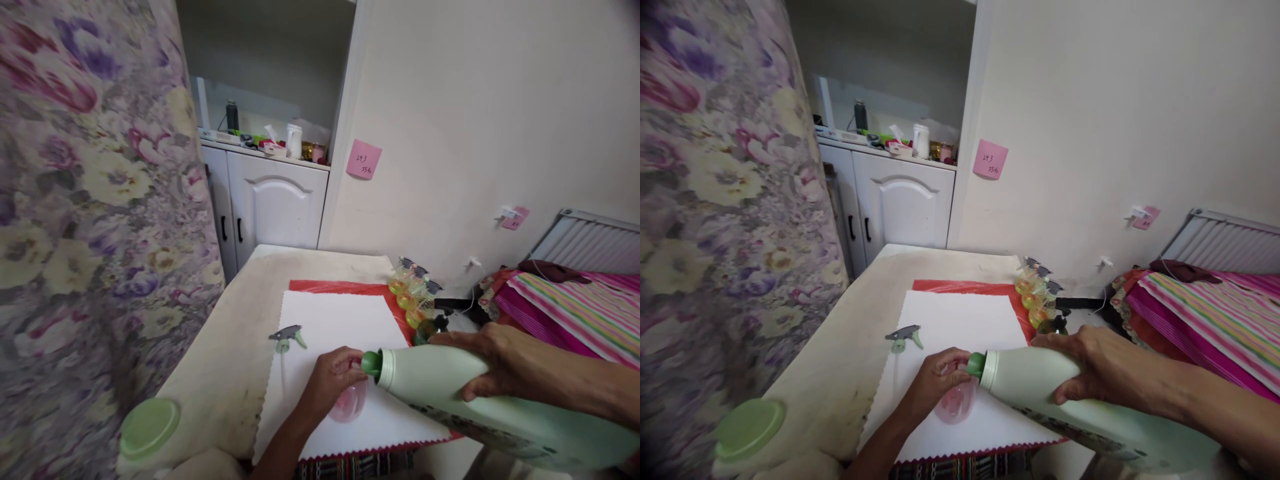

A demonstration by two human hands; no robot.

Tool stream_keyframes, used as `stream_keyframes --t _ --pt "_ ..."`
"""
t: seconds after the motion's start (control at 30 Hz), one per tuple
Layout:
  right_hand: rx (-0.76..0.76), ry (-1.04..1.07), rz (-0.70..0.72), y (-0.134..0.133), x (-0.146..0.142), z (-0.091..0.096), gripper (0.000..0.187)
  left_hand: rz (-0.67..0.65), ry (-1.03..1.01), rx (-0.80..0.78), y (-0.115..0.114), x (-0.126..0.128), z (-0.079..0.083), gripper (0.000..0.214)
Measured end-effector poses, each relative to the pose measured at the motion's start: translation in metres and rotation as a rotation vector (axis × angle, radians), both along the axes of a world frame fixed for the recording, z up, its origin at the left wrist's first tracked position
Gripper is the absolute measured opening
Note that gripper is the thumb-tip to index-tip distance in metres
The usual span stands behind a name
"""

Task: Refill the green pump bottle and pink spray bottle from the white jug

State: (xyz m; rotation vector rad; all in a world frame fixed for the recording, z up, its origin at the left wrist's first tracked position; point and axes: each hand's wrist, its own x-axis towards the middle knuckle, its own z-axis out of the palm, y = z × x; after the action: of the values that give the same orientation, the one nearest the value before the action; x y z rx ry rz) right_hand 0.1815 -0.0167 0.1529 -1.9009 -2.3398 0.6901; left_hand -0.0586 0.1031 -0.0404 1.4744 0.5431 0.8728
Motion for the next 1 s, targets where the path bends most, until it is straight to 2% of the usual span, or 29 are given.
stream_keyframes --t 0.17,0.53,0.8,1.0 --pt "-0.020 -0.082 0.027 0.003 -0.001 0.003 0.035 -0.006 -0.012 -0.010 0.000 0.000 0.001 0.020" --pt "-0.040 -0.172 -0.002 0.004 -0.010 0.013 0.053 -0.013 -0.025 -0.027 0.000 0.000 0.001 0.020" --pt "-0.037 -0.196 -0.018 0.006 -0.012 0.016 0.055 -0.006 -0.023 -0.014 -0.001 0.000 -0.001 0.020" --pt "-0.033 -0.166 0.019 0.005 -0.010 0.016 0.049 -0.012 -0.029 -0.027 -0.001 0.000 0.000 0.021"
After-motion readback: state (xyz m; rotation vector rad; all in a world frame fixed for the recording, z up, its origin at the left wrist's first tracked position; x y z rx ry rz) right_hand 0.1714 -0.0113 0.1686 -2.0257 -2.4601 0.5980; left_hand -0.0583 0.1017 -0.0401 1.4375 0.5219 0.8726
